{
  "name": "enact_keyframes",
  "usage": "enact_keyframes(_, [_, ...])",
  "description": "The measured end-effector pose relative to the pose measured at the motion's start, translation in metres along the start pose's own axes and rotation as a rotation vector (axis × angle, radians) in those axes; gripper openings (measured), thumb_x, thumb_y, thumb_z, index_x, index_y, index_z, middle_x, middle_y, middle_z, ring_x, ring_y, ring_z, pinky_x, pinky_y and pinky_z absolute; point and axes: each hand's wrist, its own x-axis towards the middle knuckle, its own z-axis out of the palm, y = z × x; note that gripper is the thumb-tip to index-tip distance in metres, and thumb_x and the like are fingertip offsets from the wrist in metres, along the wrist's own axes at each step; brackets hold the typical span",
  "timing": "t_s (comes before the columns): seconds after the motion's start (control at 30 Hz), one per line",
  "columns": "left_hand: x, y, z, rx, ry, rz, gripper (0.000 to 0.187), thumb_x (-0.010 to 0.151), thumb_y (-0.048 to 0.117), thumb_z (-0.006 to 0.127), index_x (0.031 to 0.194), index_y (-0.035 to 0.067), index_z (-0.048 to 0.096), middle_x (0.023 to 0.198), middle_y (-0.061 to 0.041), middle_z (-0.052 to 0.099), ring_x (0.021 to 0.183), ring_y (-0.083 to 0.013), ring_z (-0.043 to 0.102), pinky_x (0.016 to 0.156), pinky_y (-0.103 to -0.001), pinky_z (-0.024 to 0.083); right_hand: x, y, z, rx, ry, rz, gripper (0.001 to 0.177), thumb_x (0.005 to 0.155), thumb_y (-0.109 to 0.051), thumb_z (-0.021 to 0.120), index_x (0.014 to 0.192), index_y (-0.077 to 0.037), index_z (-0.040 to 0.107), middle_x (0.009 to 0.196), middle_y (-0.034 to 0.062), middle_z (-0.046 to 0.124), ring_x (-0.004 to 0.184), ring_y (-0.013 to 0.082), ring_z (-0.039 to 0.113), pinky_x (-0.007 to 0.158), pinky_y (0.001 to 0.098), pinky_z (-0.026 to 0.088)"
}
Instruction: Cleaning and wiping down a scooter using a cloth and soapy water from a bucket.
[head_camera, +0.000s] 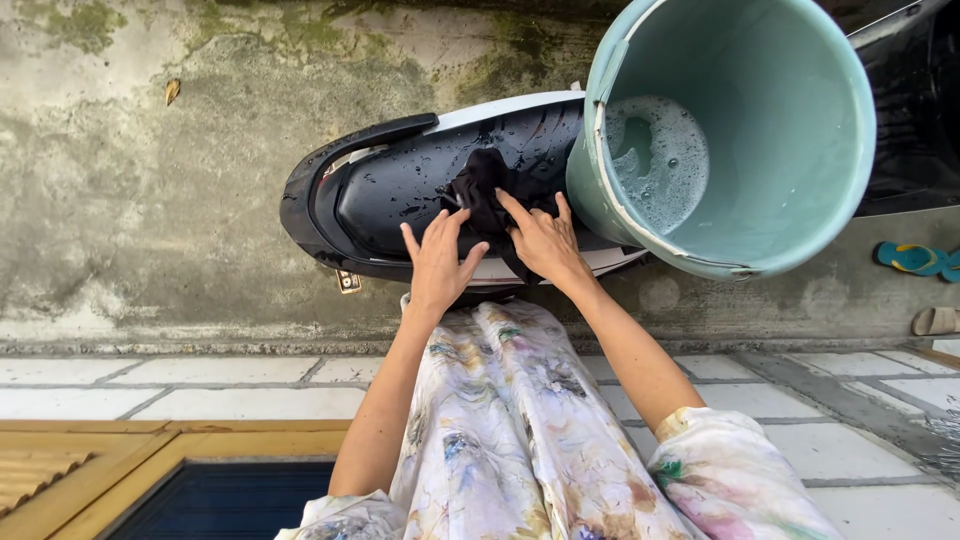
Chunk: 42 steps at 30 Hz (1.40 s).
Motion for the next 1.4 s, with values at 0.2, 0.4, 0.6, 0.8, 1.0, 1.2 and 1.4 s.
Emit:
enact_keyframes(0.2, [0.014,0.013,-0.001,0.001,-0.114,0.134,0.065,0.094,0.022,0.068,0.154,0.016,0.044,0.154,-0.002,0.052,0.151,-0.0316,0.033,0.113,-0.080,0.003,0.019,0.057,0.040,0.095,-0.006,-0.027,0.047,0.093,-0.016,0.054,0.140,-0.015,0.058,0.111,0.0209,0.073,0.111,0.0414,0.067,0.116,0.0571,0.032])
enact_keyframes(0.4, [0.027,0.001,0.012,0.349,-0.161,0.256,0.067,0.093,0.020,0.065,0.155,0.035,0.045,0.153,0.006,0.053,0.151,-0.0339,0.032,0.111,-0.082,0.003,0.002,0.053,0.060,0.137,-0.034,0.117,0.059,0.094,-0.028,0.051,0.148,-0.004,0.046,0.128,0.0288,0.062,0.122,0.0465,0.057,0.117,0.0593,0.022])
enact_keyframes(0.6, [0.036,-0.028,0.021,0.311,-0.175,0.306,0.054,0.096,0.020,0.065,0.147,0.036,0.056,0.142,0.010,0.059,0.152,-0.0315,0.034,0.111,-0.084,0.001,-0.026,-0.016,0.028,0.011,-0.074,0.253,0.098,0.080,-0.064,0.071,0.152,-0.005,0.038,0.137,0.0316,0.048,0.128,0.0462,0.051,0.123,0.0632,0.008])
enact_keyframes(0.8, [0.049,-0.024,0.014,0.279,-0.268,0.254,0.040,0.097,0.024,0.066,0.136,0.033,0.064,0.134,0.007,0.059,0.150,-0.0309,0.033,0.111,-0.084,-0.001,-0.025,0.002,0.062,-0.238,0.311,0.192,0.084,0.081,-0.072,0.069,0.142,-0.017,0.053,0.145,0.0296,0.043,0.134,0.0464,0.046,0.120,0.0650,0.013])
enact_keyframes(1.0, [0.044,-0.031,0.013,0.216,-0.120,0.299,0.035,0.093,0.029,0.068,0.128,0.029,0.066,0.155,-0.017,0.044,0.149,-0.0442,0.028,0.113,-0.079,0.005,-0.015,0.028,0.082,-0.205,0.347,0.060,0.076,0.080,-0.058,0.080,0.137,-0.012,0.056,0.125,0.0304,0.049,0.117,0.0464,0.050,0.111,0.0671,0.017])
enact_keyframes(1.2, [0.036,-0.018,0.008,0.199,-0.304,0.187,0.041,0.099,0.039,0.066,0.140,0.031,0.062,0.153,-0.014,0.043,0.150,-0.0472,0.027,0.112,-0.081,0.004,-0.026,0.033,0.060,-0.022,0.265,0.020,0.045,0.085,-0.020,0.082,0.124,-0.012,0.060,0.098,0.0129,0.060,0.102,0.0334,0.060,0.105,0.0520,0.033])
enact_keyframes(1.4, [0.017,0.038,0.003,0.014,-0.184,0.216,0.036,0.098,0.041,0.068,0.124,0.017,0.063,0.143,-0.018,0.050,0.147,-0.0406,0.035,0.115,-0.075,0.010,-0.083,0.066,0.021,0.031,0.233,-0.009,0.046,0.078,-0.015,0.082,0.120,-0.012,0.063,0.098,0.0118,0.061,0.104,0.0341,0.058,0.099,0.0477,0.035])
